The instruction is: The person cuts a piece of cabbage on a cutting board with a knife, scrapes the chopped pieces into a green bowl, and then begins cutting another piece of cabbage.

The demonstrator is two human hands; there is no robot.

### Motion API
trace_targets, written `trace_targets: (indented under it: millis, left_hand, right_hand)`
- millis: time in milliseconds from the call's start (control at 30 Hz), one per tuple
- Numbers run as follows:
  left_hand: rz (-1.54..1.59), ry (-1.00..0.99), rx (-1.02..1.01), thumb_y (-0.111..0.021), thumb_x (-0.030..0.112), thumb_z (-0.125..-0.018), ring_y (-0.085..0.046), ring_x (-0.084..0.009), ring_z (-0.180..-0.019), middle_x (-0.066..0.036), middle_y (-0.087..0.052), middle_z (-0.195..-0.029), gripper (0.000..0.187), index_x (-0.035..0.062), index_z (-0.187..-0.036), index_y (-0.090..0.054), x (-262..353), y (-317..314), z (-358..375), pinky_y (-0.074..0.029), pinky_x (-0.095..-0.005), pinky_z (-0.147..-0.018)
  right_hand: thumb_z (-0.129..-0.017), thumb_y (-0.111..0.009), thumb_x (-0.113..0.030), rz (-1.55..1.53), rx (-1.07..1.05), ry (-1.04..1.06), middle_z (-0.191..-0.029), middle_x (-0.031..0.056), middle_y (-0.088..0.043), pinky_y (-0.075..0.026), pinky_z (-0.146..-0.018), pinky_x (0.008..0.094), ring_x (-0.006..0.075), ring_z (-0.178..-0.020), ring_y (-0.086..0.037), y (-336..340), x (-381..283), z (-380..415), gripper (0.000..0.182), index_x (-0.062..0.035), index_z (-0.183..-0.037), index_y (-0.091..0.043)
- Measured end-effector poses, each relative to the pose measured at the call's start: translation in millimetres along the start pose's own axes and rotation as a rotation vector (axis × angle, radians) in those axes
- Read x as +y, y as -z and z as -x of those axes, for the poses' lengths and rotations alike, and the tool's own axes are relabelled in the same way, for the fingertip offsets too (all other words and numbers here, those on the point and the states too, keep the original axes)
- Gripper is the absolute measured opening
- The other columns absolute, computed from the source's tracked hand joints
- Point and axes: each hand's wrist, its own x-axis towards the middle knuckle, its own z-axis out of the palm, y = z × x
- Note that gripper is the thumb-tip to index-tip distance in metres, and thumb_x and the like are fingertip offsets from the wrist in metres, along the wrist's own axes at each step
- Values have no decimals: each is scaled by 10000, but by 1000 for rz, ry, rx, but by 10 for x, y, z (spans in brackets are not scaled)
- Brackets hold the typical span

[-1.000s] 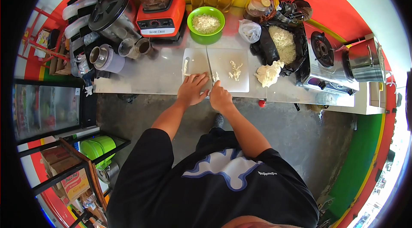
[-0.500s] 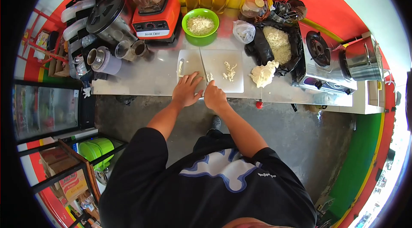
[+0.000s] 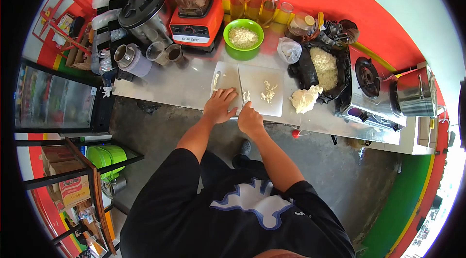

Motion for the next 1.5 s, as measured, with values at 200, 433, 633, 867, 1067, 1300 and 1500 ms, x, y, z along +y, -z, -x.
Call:
trace_targets:
  millis: [200, 433, 633, 867, 1067, 1300, 1500]
  left_hand:
    - [34, 6, -13, -638, 408, -898, -419, -270, -1280, -28, -462, -1450, 538, 141, -1349, -513, -26, -16, 53, -367, -420, -1088]
    - [96, -67, 80, -677, 330, -864, -466, -301, -1233, -48, -501, -1417, 476, 118, -1278, -576, -92, -18, -3, -409, -438, -1046]
    - [198, -120, 197, -654, 241, -863, -478, -297, -1248, -83, -532, -1393, 383, 74, -1206, -614, -148, -166, 2, -395, -463, -1047]
    - [169, -55, 251, -631, 126, -846, -518, -292, -1207, -83, -630, -1220, 188, 39, -995, -707, -70, -163, -180, -377, -446, -1034]
    - [271, 30, 247, -678, 117, -798, -559, -280, -1080, -53, -637, -1097, 105, 63, -854, -749, -76, -128, -417, -431, -448, -927]
    - [299, 66, 245, -715, 106, -768, -571, -293, -1057, -54, -640, -1088, 102, 69, -856, -750, -115, -257, -418, -441, -453, -907]
    - [281, 64, 267, -748, 99, -747, -580, -306, -1036, -53, -641, -1069, 142, 85, -886, -725, -84, -246, -346, -442, -441, -886]
  right_hand:
    - [-948, -545, -180, -2, -20, -14, -1035, 321, -684, -547, -893, 527, 476, -1018, -681, 15, -82, 9, 333, 70, -1138, -432]
    - [-929, -592, -169, 30, 54, -76, -1020, 301, -696, -565, -872, 502, 460, -1004, -690, -169, -141, -104, 367, 60, -1162, -426]
    - [-930, -585, -148, 163, 12, -101, -1042, 285, -705, -578, -868, 467, 407, -1015, -711, -27, -236, -126, 358, 51, -1177, -421]
    - [-987, -494, -217, 236, 61, -151, -1047, 233, -732, -577, -872, 454, 366, -987, -733, -335, -125, -36, 310, 16, -1182, -435]
    - [-918, -593, -97, 205, -3, -140, -1099, 256, -711, -575, -876, 444, 385, -1027, -718, -85, -212, -66, 338, 33, -1179, -422]
    - [-921, -585, -87, 211, -12, -148, -1064, 257, -719, -578, -860, 456, 384, -1004, -724, -219, -243, 37, 304, 14, -1157, -423]
    - [-923, -568, -73, 136, 27, -155, -1076, 271, -710, -577, -869, 462, 389, -1029, -716, -190, -262, -30, 294, 18, -1161, -421]
